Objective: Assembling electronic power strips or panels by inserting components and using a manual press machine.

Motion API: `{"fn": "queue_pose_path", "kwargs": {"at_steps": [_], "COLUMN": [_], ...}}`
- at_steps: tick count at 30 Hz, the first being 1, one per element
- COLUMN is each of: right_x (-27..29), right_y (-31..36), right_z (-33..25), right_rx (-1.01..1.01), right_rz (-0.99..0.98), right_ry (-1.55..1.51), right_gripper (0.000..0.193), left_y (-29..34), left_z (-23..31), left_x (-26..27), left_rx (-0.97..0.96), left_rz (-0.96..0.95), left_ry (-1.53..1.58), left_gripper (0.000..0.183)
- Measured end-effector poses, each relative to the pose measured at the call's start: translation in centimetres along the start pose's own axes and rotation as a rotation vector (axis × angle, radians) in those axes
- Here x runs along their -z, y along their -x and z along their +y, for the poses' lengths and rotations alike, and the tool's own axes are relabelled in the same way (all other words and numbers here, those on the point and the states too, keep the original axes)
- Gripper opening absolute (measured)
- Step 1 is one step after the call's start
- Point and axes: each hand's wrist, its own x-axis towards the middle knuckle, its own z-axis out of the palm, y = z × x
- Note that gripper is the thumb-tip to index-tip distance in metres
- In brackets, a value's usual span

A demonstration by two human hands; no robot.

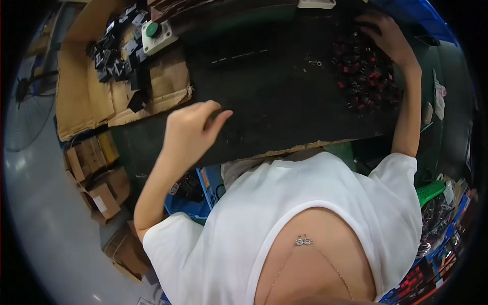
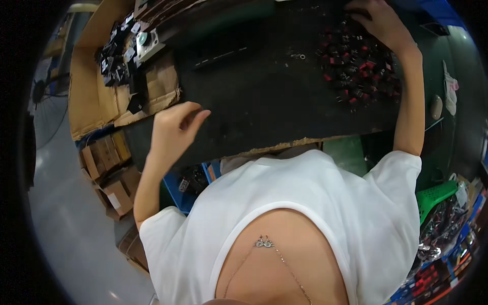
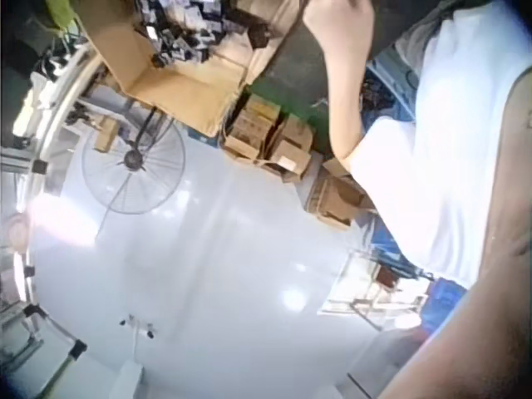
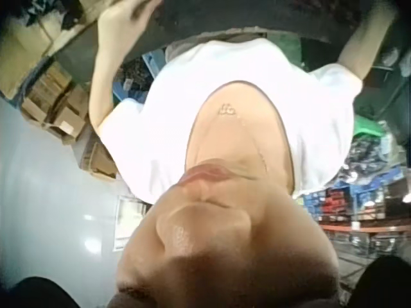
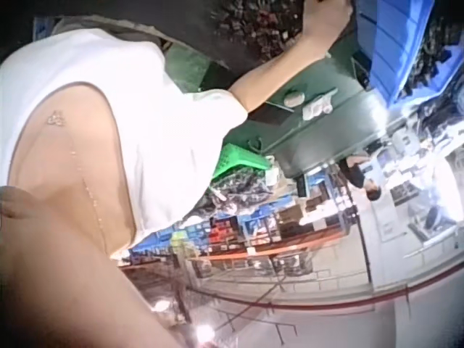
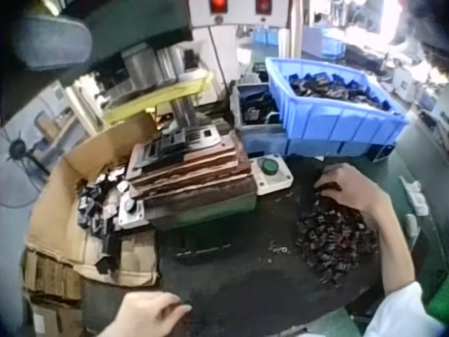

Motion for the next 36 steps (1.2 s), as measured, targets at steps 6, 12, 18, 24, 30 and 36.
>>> {"fn": "queue_pose_path", "kwargs": {"at_steps": [6,12,18,24,30,36], "right_x": [-1.1,-0.6,-1.4,0.4,2.2,4.0], "right_y": [0.4,0.8,0.6,0.2,-1.3,-5.4], "right_z": [0.3,-1.6,-1.4,-2.9,-5.5,-9.8], "right_rx": [-0.012,-0.094,-0.118,-0.160,-0.069,0.188], "right_rz": [0.060,0.103,0.241,0.309,0.103,0.084], "right_ry": [0.003,0.051,-0.248,-0.921,-1.233,-0.989], "right_gripper": [0.020,0.021,0.023,0.030,0.038,0.028], "left_y": [2.7,1.5,-1.5,-4.6,-8.6,-13.2], "left_z": [1.6,2.1,0.7,-2.6,-5.2,-6.9], "left_x": [-3.3,-2.8,1.4,4.6,4.9,6.3], "left_rx": [0.117,0.072,0.096,-0.014,0.067,-0.209], "left_rz": [0.009,-0.035,-0.036,0.242,0.506,0.574], "left_ry": [-0.233,-0.232,0.574,0.809,0.887,0.851], "left_gripper": [0.041,0.035,0.031,0.037,0.028,0.018]}}
